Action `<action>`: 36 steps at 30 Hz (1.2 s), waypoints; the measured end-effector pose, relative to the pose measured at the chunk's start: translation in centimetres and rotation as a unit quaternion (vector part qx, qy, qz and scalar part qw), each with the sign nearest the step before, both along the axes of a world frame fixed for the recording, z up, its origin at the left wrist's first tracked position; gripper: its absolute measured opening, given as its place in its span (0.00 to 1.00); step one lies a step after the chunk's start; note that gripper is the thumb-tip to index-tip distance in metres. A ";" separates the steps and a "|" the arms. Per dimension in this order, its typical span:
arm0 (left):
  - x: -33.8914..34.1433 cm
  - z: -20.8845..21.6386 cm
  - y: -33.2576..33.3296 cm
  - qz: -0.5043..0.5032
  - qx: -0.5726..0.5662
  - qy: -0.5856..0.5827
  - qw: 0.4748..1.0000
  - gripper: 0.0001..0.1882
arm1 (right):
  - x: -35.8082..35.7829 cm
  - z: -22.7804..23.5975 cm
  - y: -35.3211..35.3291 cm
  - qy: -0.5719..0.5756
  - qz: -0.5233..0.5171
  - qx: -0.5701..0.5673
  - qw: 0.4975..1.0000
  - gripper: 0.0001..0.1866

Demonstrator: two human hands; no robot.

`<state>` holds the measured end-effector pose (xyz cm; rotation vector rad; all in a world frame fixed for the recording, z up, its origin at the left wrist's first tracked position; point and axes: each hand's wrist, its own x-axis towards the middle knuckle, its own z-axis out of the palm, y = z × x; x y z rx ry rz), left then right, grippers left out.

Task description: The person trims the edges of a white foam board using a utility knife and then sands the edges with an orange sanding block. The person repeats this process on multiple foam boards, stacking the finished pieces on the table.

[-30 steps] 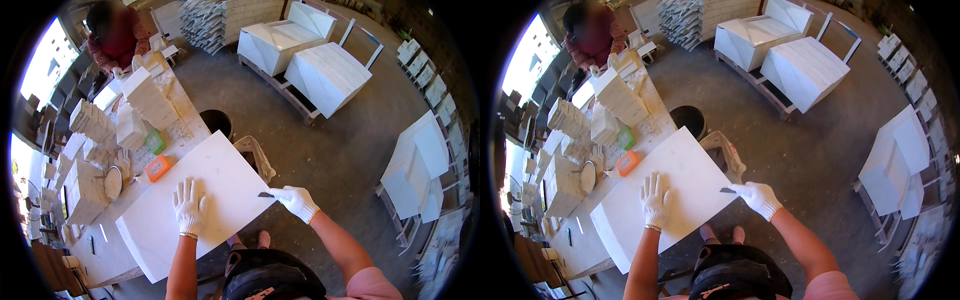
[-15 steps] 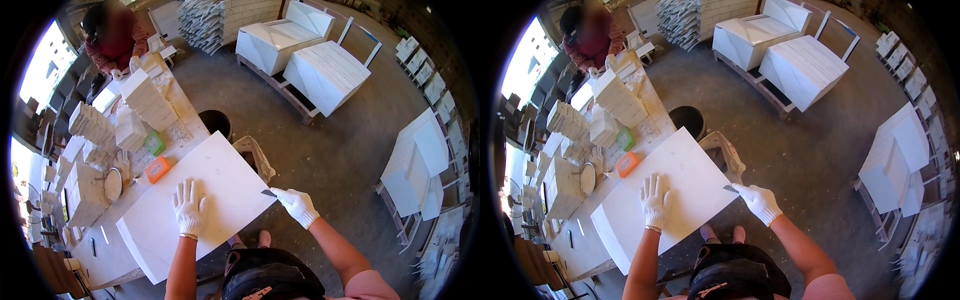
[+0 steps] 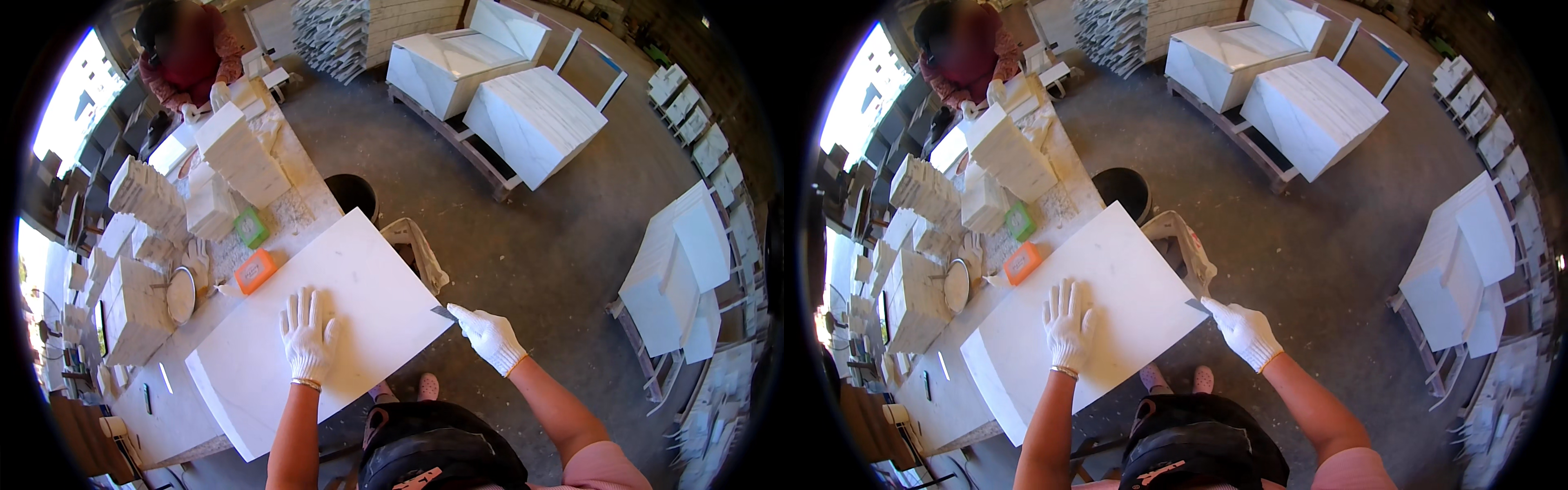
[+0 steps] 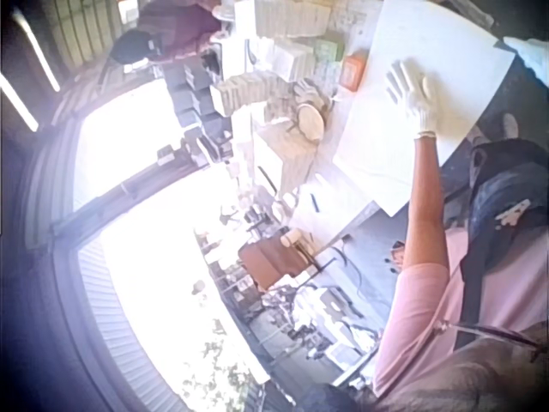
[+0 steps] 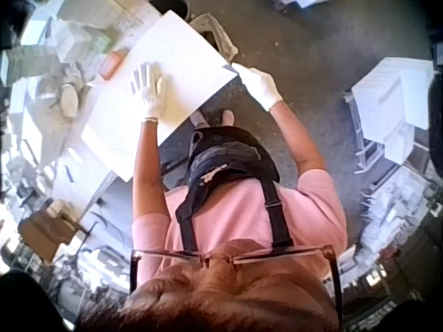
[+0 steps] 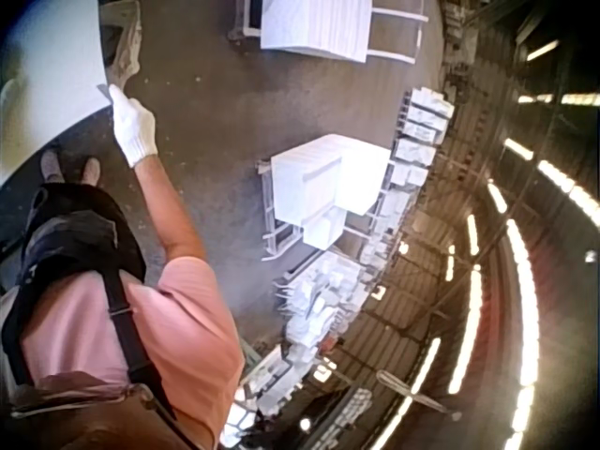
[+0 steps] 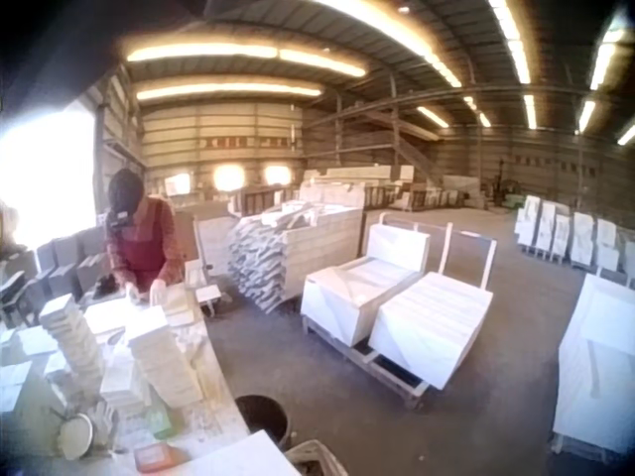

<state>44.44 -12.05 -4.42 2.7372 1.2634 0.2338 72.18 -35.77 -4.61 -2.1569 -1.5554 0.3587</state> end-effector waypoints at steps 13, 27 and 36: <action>0.2 0.1 0.0 0.008 -0.004 0.000 1.000 0.35 | -0.6 0.1 0.5 -0.036 -0.001 0.001 0.999 0.27; -0.2 0.1 0.0 0.009 0.002 0.006 1.000 0.35 | -5.6 -0.8 1.6 0.202 0.003 0.127 0.971 0.24; 0.3 -0.1 0.0 0.003 -0.003 -0.004 1.000 0.35 | -3.0 0.2 1.1 0.058 0.000 -0.031 0.998 0.21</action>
